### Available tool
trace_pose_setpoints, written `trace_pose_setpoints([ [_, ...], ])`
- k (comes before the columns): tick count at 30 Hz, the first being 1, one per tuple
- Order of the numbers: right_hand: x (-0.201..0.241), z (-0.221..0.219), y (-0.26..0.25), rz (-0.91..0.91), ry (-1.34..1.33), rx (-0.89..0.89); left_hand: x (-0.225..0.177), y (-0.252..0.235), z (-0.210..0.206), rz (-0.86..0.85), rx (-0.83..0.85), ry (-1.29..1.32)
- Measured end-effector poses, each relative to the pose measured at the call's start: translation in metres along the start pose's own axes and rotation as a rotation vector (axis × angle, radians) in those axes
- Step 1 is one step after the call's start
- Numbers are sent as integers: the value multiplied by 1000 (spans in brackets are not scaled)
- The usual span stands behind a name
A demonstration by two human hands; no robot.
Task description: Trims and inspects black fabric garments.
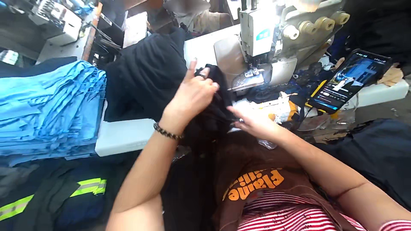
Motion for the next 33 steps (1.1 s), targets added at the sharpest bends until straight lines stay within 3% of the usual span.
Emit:
trace_pose_setpoints([
  [3, -22, 2, 11, -147, -110, 100, 54, 21, -3, 149, 285, -7],
  [5, -38, 14, 21, -274, -225, 58, 59, 33, 18, 110, 311, 139],
  [8, -47, 32, 30, -262, -374, -129, 47, 27, 56, -42, 101, 414],
  [10, -48, 37, 32, -236, -579, -188, 45, 11, 75, -33, -81, 514],
  [13, -47, 38, 45, -402, -937, -208, 41, -28, 67, 204, -325, 897],
  [15, -47, 38, 58, -452, -1144, -185, 39, -59, 39, 386, -317, 1044],
  [19, -58, 37, 78, -540, -1334, -198, 42, -109, -7, 551, -25, 515],
  [22, -71, 34, 80, -628, -1353, -251, 39, -132, -27, 648, 105, 345],
  [27, -82, 31, 70, -606, -1293, -321, 42, -159, -37, 721, 19, 316],
  [33, -85, 22, 69, -586, -1207, -301, 47, -165, -48, 653, -134, 356],
])
Point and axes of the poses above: each hand's wrist, its own y-axis away from the middle knuckle, its own z-axis out of the back of the hand, x = y × z, the point moved 6 cm from there along -y, towards the middle knuckle, and after that the axes turned 1 degree about -z, right-handed, at the moved point
